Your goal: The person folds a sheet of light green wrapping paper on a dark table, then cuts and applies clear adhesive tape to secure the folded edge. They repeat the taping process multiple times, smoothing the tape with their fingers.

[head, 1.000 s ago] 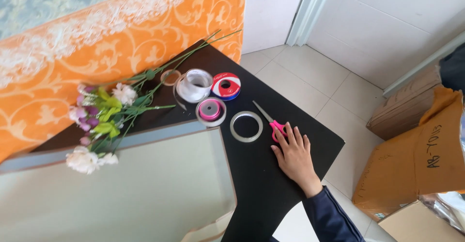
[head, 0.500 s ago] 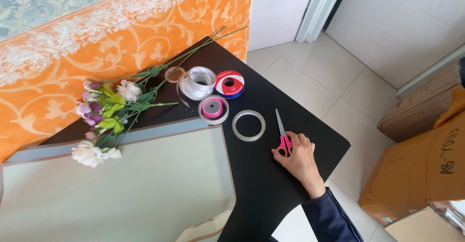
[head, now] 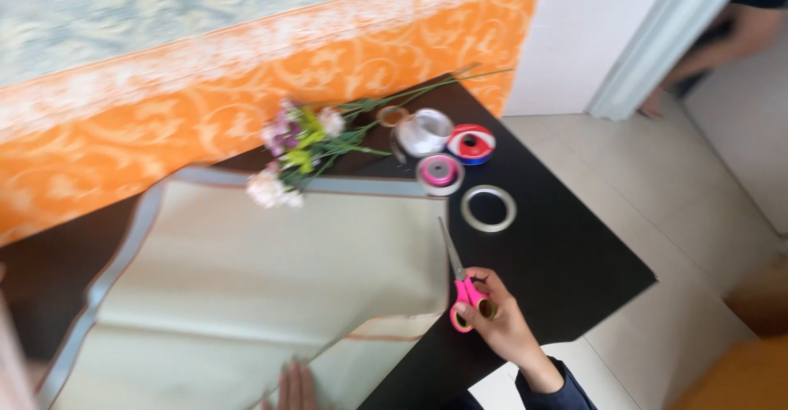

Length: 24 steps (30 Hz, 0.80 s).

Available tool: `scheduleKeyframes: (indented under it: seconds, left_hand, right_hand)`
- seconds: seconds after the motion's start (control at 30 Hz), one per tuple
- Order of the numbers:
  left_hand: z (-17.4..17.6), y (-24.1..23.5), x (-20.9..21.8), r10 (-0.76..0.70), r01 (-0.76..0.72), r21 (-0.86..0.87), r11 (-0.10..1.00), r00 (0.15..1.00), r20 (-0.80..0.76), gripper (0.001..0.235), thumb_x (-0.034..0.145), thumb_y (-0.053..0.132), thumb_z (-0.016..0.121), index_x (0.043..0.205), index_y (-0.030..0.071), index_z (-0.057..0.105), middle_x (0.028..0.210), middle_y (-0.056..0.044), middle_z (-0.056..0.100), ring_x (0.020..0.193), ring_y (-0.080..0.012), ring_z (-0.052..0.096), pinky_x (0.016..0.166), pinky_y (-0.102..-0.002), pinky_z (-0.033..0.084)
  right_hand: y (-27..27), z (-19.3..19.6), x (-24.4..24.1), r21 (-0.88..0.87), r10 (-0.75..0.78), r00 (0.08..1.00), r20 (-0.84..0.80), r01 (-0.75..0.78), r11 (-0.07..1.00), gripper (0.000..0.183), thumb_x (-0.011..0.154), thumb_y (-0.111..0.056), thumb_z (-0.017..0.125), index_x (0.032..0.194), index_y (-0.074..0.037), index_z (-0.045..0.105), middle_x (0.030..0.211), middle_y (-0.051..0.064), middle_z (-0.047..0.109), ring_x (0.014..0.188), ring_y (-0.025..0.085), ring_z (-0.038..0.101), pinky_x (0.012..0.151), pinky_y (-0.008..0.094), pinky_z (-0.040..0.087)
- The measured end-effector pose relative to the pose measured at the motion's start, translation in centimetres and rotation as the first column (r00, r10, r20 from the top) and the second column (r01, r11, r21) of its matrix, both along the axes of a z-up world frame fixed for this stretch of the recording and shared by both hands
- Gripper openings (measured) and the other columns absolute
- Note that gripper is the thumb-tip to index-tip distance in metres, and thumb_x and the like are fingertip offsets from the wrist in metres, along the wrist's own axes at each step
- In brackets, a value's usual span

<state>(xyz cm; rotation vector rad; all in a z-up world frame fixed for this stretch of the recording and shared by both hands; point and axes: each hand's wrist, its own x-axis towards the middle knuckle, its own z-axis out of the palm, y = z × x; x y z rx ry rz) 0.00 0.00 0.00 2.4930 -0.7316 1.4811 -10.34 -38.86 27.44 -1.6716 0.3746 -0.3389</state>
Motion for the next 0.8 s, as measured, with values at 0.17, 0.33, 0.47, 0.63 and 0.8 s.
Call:
scheduleKeyframes:
  seconds: [0.17,0.33,0.47,0.63,0.8]
  left_hand:
    - [15.9,-3.8,-6.7,0.3,-0.237,0.191,0.952,0.84,-0.452,0.095,0.07,0.053,0.048,0.158,0.018,0.038,0.168,-0.003,0.035,0.155,-0.022,0.031,0.125,-0.056,0.023]
    - [21.5,-4.0,-8.0,0.218,-0.193,0.105,0.976,0.795,-0.566,0.081,0.081,0.048,0.056,0.156,0.022,0.041,0.159,-0.021,0.037,0.15,-0.0433,0.031,0.12,-0.064,0.022]
    - [21.5,-3.8,-8.1,0.057,-0.134,-0.06,0.989,0.726,-0.685,0.082,0.091,0.05,0.053,0.156,0.003,0.034,0.152,-0.021,0.045,0.147,-0.0394,0.036,0.12,-0.062,0.021]
    - [22.2,-2.7,-8.3,-0.093,-0.068,-0.174,0.982,0.63,-0.771,0.095,0.087,0.032,0.07,0.157,-0.007,0.02,0.158,-0.024,0.039,0.153,-0.0386,0.027,0.123,-0.058,0.016]
    - [23.3,-1.3,-8.3,-0.222,0.009,-0.25,0.968,0.497,-0.839,0.077,0.088,0.005,0.047,0.158,-0.006,0.017,0.166,-0.022,0.027,0.156,-0.0368,0.02,0.125,-0.052,0.014]
  right_hand:
    - [8.3,1.3,1.7,0.138,0.404,0.915,0.022,-0.403,0.905,0.046,0.093,-0.013,0.071,0.135,-0.012,0.053,0.097,0.007,0.065,0.053,0.01,0.059,0.046,0.024,0.058]
    - [15.8,3.5,2.9,0.114,0.6,0.789,-0.133,-0.589,0.8,0.048,0.093,-0.013,0.072,0.138,-0.013,0.055,0.097,0.006,0.054,0.05,0.012,0.058,0.049,0.026,0.061]
    - [18.9,2.6,3.6,-0.059,0.621,0.737,-0.267,-0.655,0.753,0.047,0.095,-0.029,0.067,0.138,-0.015,0.053,0.099,0.004,0.059,0.068,0.011,0.066,0.061,0.026,0.059]
    - [19.5,0.1,4.2,-0.182,0.602,0.743,-0.293,-0.661,0.728,0.044,0.097,-0.033,0.063,0.136,-0.015,0.052,0.093,0.002,0.065,0.068,0.013,0.065,0.064,0.027,0.052]
    - [19.3,-1.4,4.4,-0.319,0.582,0.737,-0.343,-0.675,0.666,0.055,0.095,-0.039,0.063,0.143,-0.014,0.052,0.13,0.004,0.07,0.095,0.018,0.076,0.085,0.032,0.057]
